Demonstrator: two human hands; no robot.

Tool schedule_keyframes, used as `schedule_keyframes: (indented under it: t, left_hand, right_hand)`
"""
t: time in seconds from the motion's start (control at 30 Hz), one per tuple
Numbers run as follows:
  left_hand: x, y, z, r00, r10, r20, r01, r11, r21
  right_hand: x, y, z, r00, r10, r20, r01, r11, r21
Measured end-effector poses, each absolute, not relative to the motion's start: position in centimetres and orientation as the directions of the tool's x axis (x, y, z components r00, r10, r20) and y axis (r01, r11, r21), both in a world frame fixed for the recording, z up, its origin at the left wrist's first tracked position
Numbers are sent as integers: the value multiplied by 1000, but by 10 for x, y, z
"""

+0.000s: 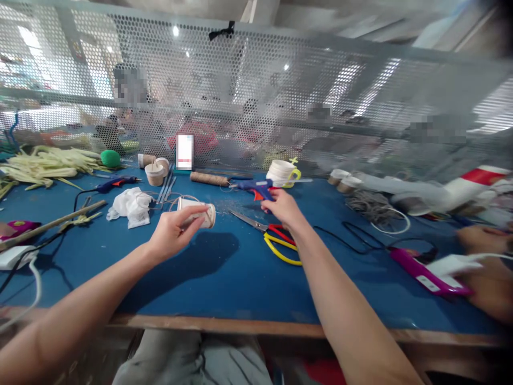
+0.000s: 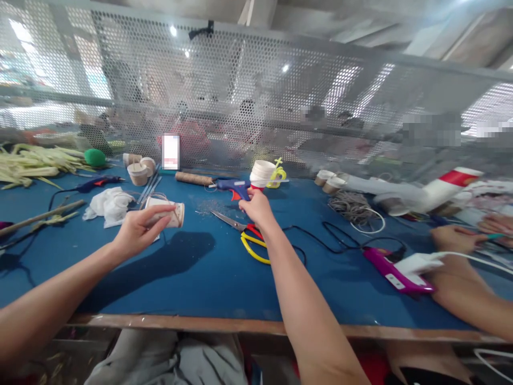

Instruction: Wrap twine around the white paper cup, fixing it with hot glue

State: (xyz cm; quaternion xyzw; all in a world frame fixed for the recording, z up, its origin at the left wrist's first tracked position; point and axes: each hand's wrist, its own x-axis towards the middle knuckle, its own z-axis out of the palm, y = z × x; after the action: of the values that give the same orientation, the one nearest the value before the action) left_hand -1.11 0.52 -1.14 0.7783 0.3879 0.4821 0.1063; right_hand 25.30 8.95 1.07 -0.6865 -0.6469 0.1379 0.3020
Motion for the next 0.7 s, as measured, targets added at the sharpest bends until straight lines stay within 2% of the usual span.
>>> schedule_keyframes:
  t: [0.1,0.17,0.2,0.27,0.43,0.53,0.63,0.7]
  left_hand:
    - [-12,5,-9,234,686,688,506,-691,516]
    - [-12,5,-8,232,679,697,501,-698,512]
    - [-12,5,-7,228,681,696,495,-697,519]
    - [-13,5,-6,212,698,684,481,-684,549]
    - [-13,5,-3,163,763,626,439,-624,646]
    - [-13,6,-3,142,796,588,418,-587,693]
    - [-12,8,-5,126,800,587,411,-581,703]
    - [-11,8,-6,134,799,586,415,-582,699]
  right_hand:
    - [247,65,30,58,981,183,667,98,-739]
    - [242,48,40,-37,993,116,401,121,-908]
    - [239,40,44,-67,989,129,314,143,-939]
    - [234,24,48,-164,975,152,255,190,-948]
    - [221,-2,50,-257,941,221,386,309,-869]
    - [218,-9,49,-265,939,220,540,334,-773]
    - [217,-11,48,-266,940,212,674,338,-657]
    - [217,-11,49,-273,942,193,708,333,-623]
